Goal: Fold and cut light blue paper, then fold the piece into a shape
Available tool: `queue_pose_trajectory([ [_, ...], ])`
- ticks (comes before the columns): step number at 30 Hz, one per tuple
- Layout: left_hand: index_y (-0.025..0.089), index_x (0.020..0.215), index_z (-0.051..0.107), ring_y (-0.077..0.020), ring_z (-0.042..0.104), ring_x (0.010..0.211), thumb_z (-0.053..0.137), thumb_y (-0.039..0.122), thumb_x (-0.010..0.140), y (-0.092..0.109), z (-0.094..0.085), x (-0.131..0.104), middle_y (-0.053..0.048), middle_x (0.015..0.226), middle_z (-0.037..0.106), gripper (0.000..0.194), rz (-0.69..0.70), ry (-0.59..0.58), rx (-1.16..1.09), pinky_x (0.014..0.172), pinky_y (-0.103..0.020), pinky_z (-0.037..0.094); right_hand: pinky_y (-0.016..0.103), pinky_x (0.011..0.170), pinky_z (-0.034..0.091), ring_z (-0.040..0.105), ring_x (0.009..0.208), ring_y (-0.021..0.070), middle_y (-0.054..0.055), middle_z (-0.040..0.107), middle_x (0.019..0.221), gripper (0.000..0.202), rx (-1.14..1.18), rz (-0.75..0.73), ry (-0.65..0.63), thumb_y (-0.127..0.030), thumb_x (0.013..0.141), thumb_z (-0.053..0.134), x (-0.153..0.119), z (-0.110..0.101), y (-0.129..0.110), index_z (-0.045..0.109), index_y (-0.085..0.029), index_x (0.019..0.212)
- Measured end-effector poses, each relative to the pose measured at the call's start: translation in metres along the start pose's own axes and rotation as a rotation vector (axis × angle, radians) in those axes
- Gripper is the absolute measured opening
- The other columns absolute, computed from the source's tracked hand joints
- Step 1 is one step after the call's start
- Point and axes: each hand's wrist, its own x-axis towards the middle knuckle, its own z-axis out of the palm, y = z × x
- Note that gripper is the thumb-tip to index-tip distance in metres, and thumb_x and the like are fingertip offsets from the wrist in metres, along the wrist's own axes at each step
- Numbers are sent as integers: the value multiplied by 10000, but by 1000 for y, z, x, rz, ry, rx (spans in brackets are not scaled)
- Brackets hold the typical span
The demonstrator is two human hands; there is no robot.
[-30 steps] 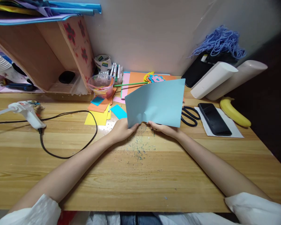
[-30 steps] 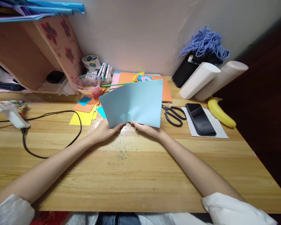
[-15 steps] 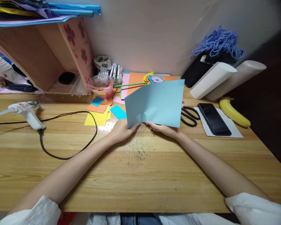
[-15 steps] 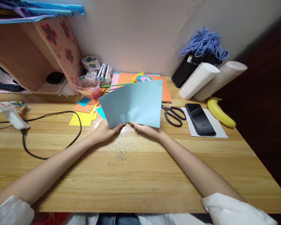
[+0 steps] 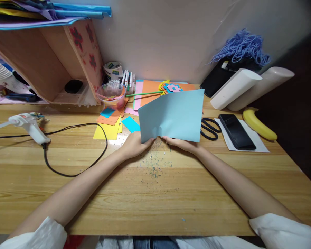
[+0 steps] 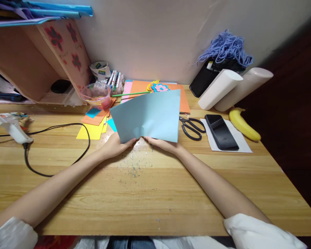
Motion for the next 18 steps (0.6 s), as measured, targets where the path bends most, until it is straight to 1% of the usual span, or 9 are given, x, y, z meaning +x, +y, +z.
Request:
queue_pose_trajectory([
  [2, 160, 810, 591, -169, 555, 734, 418, 435, 864, 0, 0, 0, -51, 831, 633, 329, -4, -11, -4, 641, -273, 421, 408, 1026, 337, 454, 1220, 211, 58, 584, 1203, 382, -69, -27, -6, -427, 817, 386, -2, -1, 0, 623, -239, 1050],
  [6, 160, 821, 588, -164, 549, 717, 416, 433, 865, 0, -1, 0, -53, 823, 633, 326, -2, -23, -21, 628, -273, 423, 471, 917, 428, 496, 1172, 250, 79, 620, 1128, 415, -197, -153, -45, -451, 801, 406, -2, -4, 2, 646, -195, 1022],
  [8, 159, 817, 586, -164, 549, 718, 420, 431, 864, 0, -1, 0, -54, 829, 635, 321, -1, -24, -22, 634, -276, 426, 464, 915, 431, 522, 1140, 250, 74, 637, 1098, 402, -225, -151, -28, -457, 790, 426, 0, -5, 3, 660, -201, 991],
  [11, 160, 818, 583, -165, 554, 731, 422, 429, 865, 0, -1, 0, -56, 849, 639, 317, 1, -28, -22, 661, -287, 436, 469, 960, 395, 517, 1141, 257, 67, 633, 1108, 387, -281, -118, 34, -464, 767, 479, 2, -3, 4, 663, -211, 994],
  [14, 163, 836, 581, -171, 559, 750, 419, 429, 866, -1, 0, 0, -59, 876, 642, 313, 0, -23, -18, 674, -294, 441, 470, 1044, 293, 447, 1206, 281, 92, 583, 1200, 378, -336, -68, 117, -466, 727, 560, 1, 0, 3, 672, -218, 989],
  [16, 165, 840, 579, -173, 561, 760, 417, 433, 866, -1, 0, 0, -58, 885, 643, 314, -3, -20, -15, 679, -295, 444, 452, 1080, 241, 407, 1239, 287, 94, 570, 1218, 374, -374, -33, 161, -471, 700, 598, -1, 2, 2, 676, -235, 979],
  [18, 166, 848, 578, -173, 563, 767, 418, 436, 865, -1, 0, 0, -57, 889, 645, 314, -4, -22, -20, 683, -293, 446, 451, 1084, 246, 402, 1245, 285, 80, 587, 1191, 387, -391, -17, 171, -476, 688, 605, -1, 4, 1, 665, -250, 996],
])
